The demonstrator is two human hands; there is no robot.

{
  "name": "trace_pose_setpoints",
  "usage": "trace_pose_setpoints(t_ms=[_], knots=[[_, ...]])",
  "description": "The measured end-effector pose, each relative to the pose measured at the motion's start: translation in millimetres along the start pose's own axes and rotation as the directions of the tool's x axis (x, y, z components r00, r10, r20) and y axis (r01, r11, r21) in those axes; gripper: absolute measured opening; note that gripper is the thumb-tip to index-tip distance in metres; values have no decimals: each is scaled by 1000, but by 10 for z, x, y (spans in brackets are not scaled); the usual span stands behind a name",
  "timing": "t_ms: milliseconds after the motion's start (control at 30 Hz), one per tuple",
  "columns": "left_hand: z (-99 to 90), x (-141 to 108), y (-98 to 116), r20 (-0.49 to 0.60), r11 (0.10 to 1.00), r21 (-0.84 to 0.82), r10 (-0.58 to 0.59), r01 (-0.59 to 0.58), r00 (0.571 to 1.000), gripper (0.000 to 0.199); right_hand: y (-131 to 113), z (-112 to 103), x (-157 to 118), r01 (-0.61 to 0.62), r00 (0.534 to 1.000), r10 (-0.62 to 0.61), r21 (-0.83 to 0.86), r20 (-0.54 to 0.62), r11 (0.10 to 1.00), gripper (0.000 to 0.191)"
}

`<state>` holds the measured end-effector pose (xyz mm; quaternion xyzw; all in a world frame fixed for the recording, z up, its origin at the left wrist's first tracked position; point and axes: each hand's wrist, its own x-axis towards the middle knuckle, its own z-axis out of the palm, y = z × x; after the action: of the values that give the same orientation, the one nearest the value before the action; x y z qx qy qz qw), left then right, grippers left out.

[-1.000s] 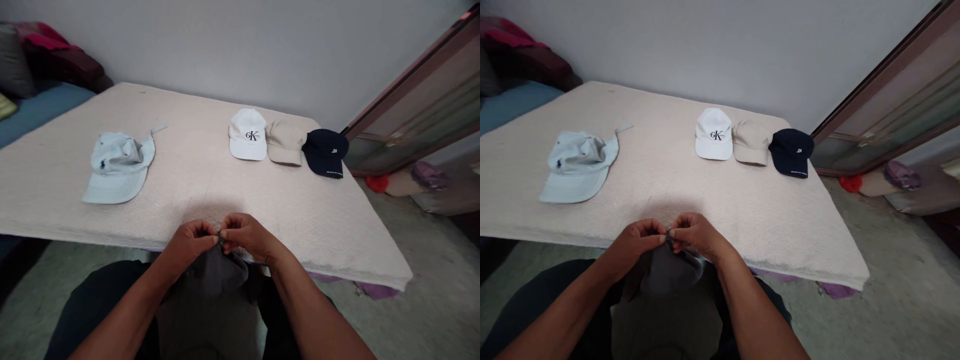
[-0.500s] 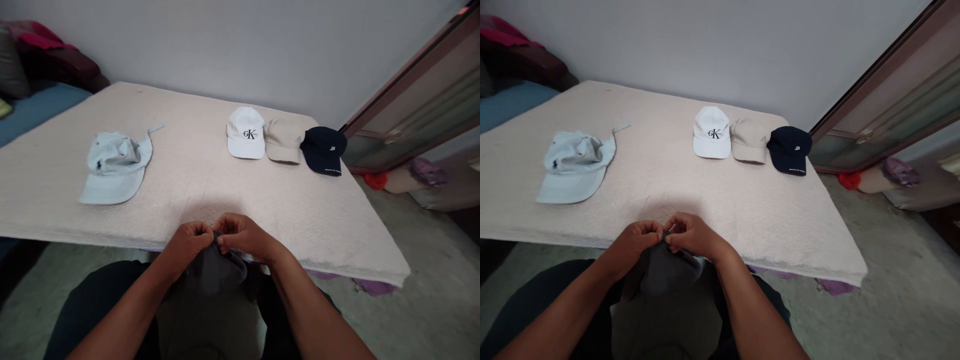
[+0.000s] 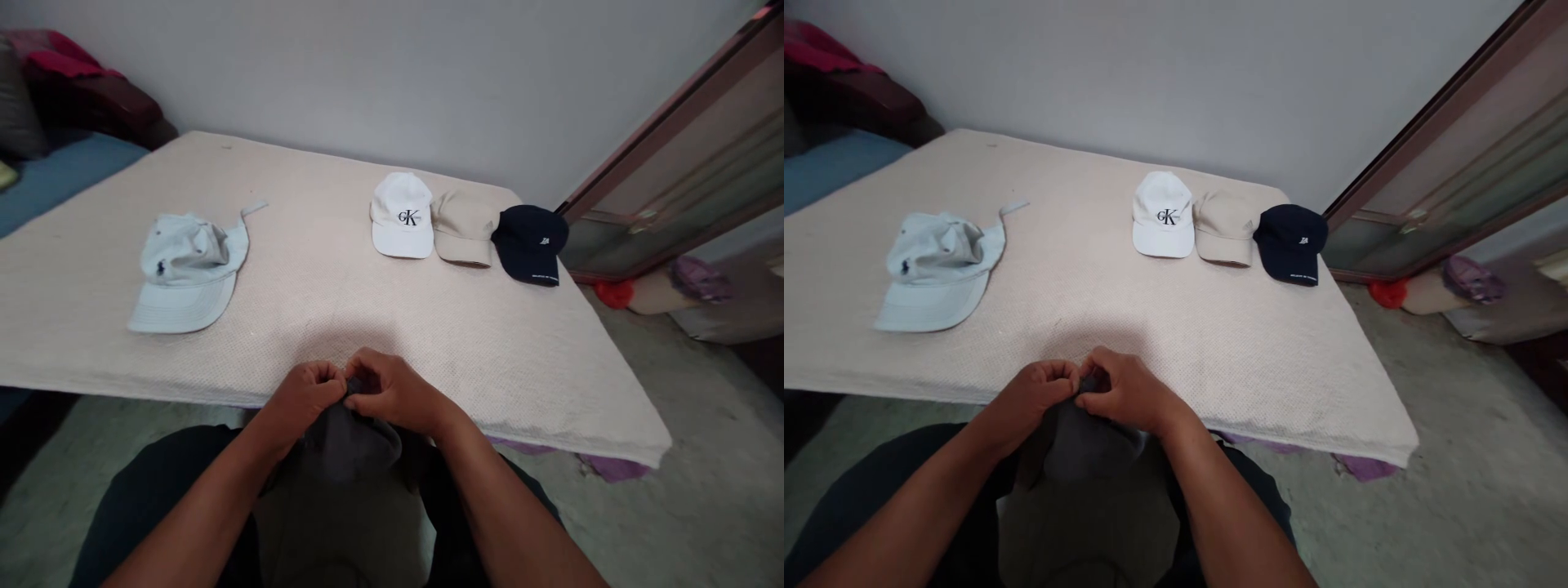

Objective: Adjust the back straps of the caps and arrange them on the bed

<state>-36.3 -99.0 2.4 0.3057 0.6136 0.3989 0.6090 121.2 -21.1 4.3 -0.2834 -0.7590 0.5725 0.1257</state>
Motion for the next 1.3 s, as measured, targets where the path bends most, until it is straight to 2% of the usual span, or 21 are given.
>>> trace_pose_setpoints(t_ms=[167, 500, 700, 800, 867, 967, 1033, 1167, 1300], knots=[[9, 13, -11, -10, 1000, -20, -15, 14, 1000, 13, -10, 9, 0, 21, 999, -23, -53, -37, 998, 19], [27, 34, -24, 14, 993, -116, 25, -23, 1000, 17, 16, -1, 6, 29, 997, -30, -14, -73, 999, 16], [20, -3, 10, 96, 941, -338, 33, 2, 995, 11, 22, -7, 7, 12, 996, -4, 89, -88, 996, 15], [9, 1, 23, 157, 882, -470, 87, -3, 984, 10, 28, -36, 7, -4, 995, 21, 172, -98, 985, 15], [0, 6, 22, 161, 861, -507, 119, -22, 980, 10, 25, -55, 2, -7, 995, 26, 192, -100, 981, 15], [-4, 6, 10, 127, 877, -478, 135, -59, 983, 11, 12, -63, -8, -4, 993, 21, 150, -115, 989, 15], [0, 4, 1, 90, 915, -395, 123, -78, 988, 16, 0, -54, -14, -3, 993, 15, 98, -119, 995, 15], [2, 1, -15, 50, 982, -189, 39, -29, 998, 21, -26, -26, -19, 12, 994, -13, -15, -105, 1000, 14], [-7, -6, 0, 72, 985, -173, 7, 5, 997, 22, -40, -22, -24, 22, 993, -29, -61, -112, 998, 14]])
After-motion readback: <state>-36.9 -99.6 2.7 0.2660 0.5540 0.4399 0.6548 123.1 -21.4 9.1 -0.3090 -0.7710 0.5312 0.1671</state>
